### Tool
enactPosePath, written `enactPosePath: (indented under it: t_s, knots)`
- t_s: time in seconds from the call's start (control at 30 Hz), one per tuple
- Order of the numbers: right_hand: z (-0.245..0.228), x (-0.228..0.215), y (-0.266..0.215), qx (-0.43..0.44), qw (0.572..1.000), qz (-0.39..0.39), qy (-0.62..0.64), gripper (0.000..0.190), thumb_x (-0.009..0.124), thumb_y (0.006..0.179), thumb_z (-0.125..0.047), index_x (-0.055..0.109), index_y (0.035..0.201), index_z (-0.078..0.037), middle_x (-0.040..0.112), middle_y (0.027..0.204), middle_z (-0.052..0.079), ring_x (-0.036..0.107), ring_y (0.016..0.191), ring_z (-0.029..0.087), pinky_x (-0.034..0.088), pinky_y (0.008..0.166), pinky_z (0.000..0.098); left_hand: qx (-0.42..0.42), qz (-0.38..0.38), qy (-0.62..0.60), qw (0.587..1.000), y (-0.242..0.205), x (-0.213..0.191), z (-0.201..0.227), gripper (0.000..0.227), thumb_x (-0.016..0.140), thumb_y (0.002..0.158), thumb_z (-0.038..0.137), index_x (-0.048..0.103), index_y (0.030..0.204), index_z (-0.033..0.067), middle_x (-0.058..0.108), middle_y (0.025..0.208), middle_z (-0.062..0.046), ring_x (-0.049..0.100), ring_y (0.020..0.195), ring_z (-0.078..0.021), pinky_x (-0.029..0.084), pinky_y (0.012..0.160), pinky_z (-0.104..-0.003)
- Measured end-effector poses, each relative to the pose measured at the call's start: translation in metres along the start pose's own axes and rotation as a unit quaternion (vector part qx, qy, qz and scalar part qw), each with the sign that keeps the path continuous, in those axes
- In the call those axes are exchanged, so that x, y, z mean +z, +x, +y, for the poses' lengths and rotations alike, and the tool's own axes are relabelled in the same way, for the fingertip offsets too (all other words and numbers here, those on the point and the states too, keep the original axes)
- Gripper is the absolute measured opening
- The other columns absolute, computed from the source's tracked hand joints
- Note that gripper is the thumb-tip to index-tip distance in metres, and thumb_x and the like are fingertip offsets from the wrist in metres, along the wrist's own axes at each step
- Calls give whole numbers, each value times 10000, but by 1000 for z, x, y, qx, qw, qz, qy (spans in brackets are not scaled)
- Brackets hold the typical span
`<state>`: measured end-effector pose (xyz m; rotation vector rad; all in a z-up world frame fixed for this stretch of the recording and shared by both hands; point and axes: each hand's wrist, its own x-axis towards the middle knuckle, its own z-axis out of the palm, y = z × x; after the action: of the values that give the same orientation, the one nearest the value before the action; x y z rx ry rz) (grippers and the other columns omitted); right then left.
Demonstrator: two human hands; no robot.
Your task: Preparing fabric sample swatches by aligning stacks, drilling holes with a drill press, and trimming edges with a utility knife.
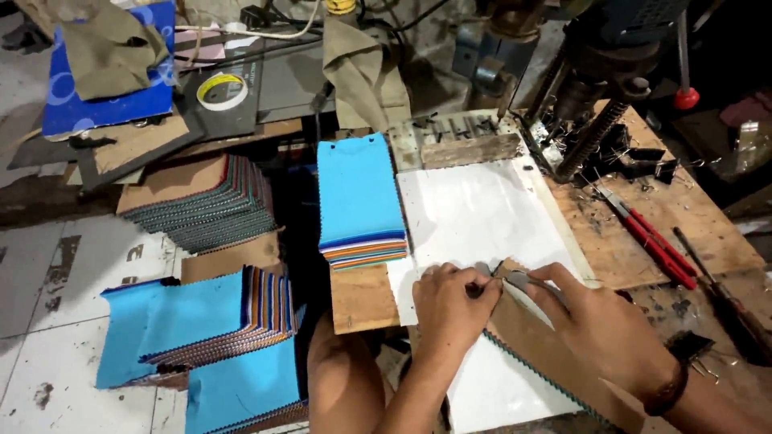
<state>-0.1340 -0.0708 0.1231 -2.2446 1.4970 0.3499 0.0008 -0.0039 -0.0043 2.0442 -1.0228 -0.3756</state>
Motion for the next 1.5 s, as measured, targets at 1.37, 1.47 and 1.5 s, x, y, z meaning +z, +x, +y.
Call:
enactPosePath:
  t_s: [1.37, 1.47, 1.5]
  knots:
    - [86, -81, 10, 87, 908, 100, 398, 318, 483, 1113, -302, 683, 1326, -177, 662, 1233, 96, 521, 913, 296, 334, 708, 403, 63, -48, -97, 992, -21, -40, 4, 398, 677, 860, 507, 764, 1196, 313, 750, 1020, 91, 688, 1023, -129, 435, 982, -370]
    - [127, -70, 39, 121, 974, 75, 176, 355, 524, 1034, -437, 677, 1344, -361, 606, 1483, 57, 577, 1335, 292, 415, 1023, 456, 186, -116, -31, 975, -33, -47, -15, 344, 815, 844, 447, 796, 1164, 320, 587, 1307, 25, 614, 1115, -181, 422, 925, -440]
    - [147, -58, 55, 103, 988, 86, 78, 393, 540, 996, -495, 632, 1371, -421, 702, 1165, 84, 694, 1138, 315, 474, 931, 416, 225, -67, -4, 972, -31, -47, -14, 300, 807, 867, 419, 791, 1150, 323, 617, 1227, 33, 619, 1061, -198, 452, 869, -441]
